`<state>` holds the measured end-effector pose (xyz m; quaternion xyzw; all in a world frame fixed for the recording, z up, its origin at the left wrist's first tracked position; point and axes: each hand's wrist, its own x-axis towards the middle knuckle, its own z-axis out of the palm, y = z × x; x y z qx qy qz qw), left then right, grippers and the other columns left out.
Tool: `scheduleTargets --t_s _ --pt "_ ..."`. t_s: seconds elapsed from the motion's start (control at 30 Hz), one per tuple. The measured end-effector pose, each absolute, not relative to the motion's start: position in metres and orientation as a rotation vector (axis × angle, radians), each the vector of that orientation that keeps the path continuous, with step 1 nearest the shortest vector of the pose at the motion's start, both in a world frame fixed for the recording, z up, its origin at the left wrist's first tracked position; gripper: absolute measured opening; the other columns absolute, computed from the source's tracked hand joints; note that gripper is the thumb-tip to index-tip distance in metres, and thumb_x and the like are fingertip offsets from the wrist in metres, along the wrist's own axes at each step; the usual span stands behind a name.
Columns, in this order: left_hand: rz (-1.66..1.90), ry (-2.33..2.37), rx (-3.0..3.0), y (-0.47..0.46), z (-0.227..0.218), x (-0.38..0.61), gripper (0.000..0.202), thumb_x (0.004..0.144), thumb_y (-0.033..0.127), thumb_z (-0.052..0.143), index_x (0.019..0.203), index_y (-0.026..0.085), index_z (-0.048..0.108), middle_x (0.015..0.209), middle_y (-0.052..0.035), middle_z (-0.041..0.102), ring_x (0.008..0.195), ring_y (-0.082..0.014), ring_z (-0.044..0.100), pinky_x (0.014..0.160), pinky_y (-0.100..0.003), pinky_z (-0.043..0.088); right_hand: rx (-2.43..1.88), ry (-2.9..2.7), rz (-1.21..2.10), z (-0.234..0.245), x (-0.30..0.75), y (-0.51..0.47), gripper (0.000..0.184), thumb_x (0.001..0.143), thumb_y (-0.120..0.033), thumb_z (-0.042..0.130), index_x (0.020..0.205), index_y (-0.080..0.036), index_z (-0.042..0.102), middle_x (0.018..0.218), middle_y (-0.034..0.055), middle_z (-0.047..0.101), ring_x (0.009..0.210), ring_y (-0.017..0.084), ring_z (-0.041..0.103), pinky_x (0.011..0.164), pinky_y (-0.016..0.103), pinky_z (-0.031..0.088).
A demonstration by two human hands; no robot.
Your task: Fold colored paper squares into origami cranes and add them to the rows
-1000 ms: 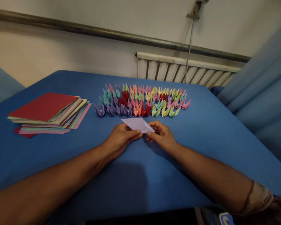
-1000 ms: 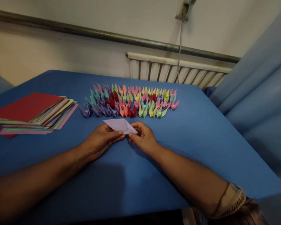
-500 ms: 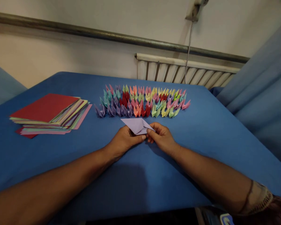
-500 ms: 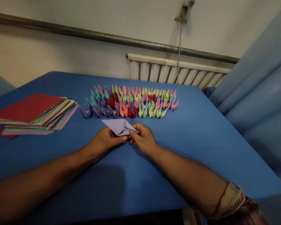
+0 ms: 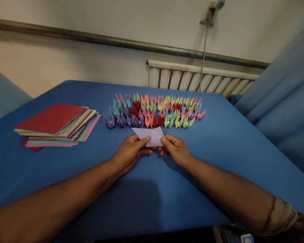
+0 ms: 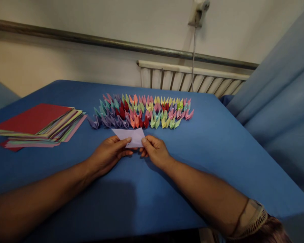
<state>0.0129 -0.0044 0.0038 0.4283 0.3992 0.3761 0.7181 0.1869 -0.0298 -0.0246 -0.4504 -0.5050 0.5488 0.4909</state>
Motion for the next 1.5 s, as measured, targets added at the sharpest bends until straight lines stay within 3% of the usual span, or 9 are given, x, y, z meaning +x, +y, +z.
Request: scheduleTargets --t_s 0.2,0.33,0.43,0.6,0.87,1.03,1.2,1.5 --pt "0.853 0.914 1.051 -0.003 0.003 0.014 0.032 0.072 0.024 0.08 0.101 0.012 0.072 0.093 -0.0082 0.074 0.076 -0.0162 0.068 0.062 -0.021 0.052 -1.096 -1.136 1.433 -0.024 0.189 -0.026 0.045 0.078 -0.062 0.064 0.073 -0.018 0.057 0.062 -0.0014 0.064 0.048 0.01 0.06 0.045 0.02 0.045" --pt "0.919 0.907 1.029 -0.003 0.0 0.015 0.027 0.066 0.018 0.082 0.089 0.011 0.071 0.081 -0.005 0.073 0.069 -0.0142 0.066 0.067 -0.023 0.053 -1.095 -1.17 1.456 -0.025 0.189 -0.023 0.037 0.073 -0.052 0.072 0.075 -0.017 0.058 0.06 -0.0014 0.065 0.048 0.011 0.062 0.043 0.019 0.044" --pt "0.943 0.913 0.956 -0.002 0.001 0.015 0.038 0.062 0.015 0.085 0.097 0.012 0.069 0.085 -0.0048 0.074 0.072 -0.0154 0.068 0.073 -0.027 0.055 -1.055 -1.184 1.462 -0.027 0.187 -0.023 0.033 0.067 -0.042 0.079 0.078 -0.018 0.059 0.06 -0.0035 0.065 0.047 0.01 0.06 0.043 0.02 0.045" --pt "0.864 0.898 0.891 -0.003 0.005 0.014 0.034 0.07 0.02 0.081 0.1 0.013 0.069 0.096 -0.009 0.074 0.08 -0.0193 0.071 0.077 -0.031 0.058 -0.997 -1.136 1.429 -0.032 0.182 -0.024 0.029 0.064 -0.032 0.081 0.079 -0.019 0.059 0.065 -0.005 0.065 0.049 0.009 0.058 0.051 0.023 0.05" --pt "0.894 0.954 0.898 -0.001 0.005 0.013 0.026 0.074 0.021 0.078 0.098 0.013 0.069 0.094 -0.0086 0.075 0.077 -0.0182 0.071 0.074 -0.029 0.059 -0.981 -1.099 1.34 -0.033 0.18 -0.025 0.034 0.059 -0.022 0.082 0.086 -0.021 0.061 0.073 -0.004 0.069 0.063 0.011 0.062 0.06 0.024 0.051" --pt "0.876 1.01 0.944 0.0 0.004 0.011 0.027 0.075 0.024 0.079 0.098 0.014 0.07 0.091 -0.0081 0.075 0.071 -0.0147 0.069 0.06 -0.021 0.056 -1.062 -1.122 1.279 -0.028 0.185 -0.025 0.028 0.072 -0.042 0.075 0.08 -0.019 0.061 0.063 -0.0033 0.065 0.053 0.011 0.059 0.052 0.023 0.047" --pt "0.821 1.016 0.891 0.0 0.008 0.01 0.019 0.077 0.018 0.076 0.094 0.014 0.07 0.076 -0.0037 0.071 0.056 -0.0105 0.063 0.041 -0.014 0.048 -1.148 -1.203 1.228 -0.022 0.19 -0.027 0.038 0.082 -0.055 0.062 0.073 -0.018 0.06 0.054 -0.0019 0.062 0.047 0.011 0.057 0.047 0.023 0.042" --pt "0.794 0.907 0.563 0.006 0.016 0.011 0.014 0.074 -0.002 0.071 0.075 0.012 0.068 0.07 -0.0037 0.069 0.056 -0.0106 0.065 0.056 -0.016 0.058 -1.131 -1.211 1.276 -0.02 0.19 -0.027 0.046 0.079 -0.063 0.061 0.067 -0.019 0.058 0.056 -0.0014 0.063 0.045 0.01 0.057 0.045 0.022 0.042"
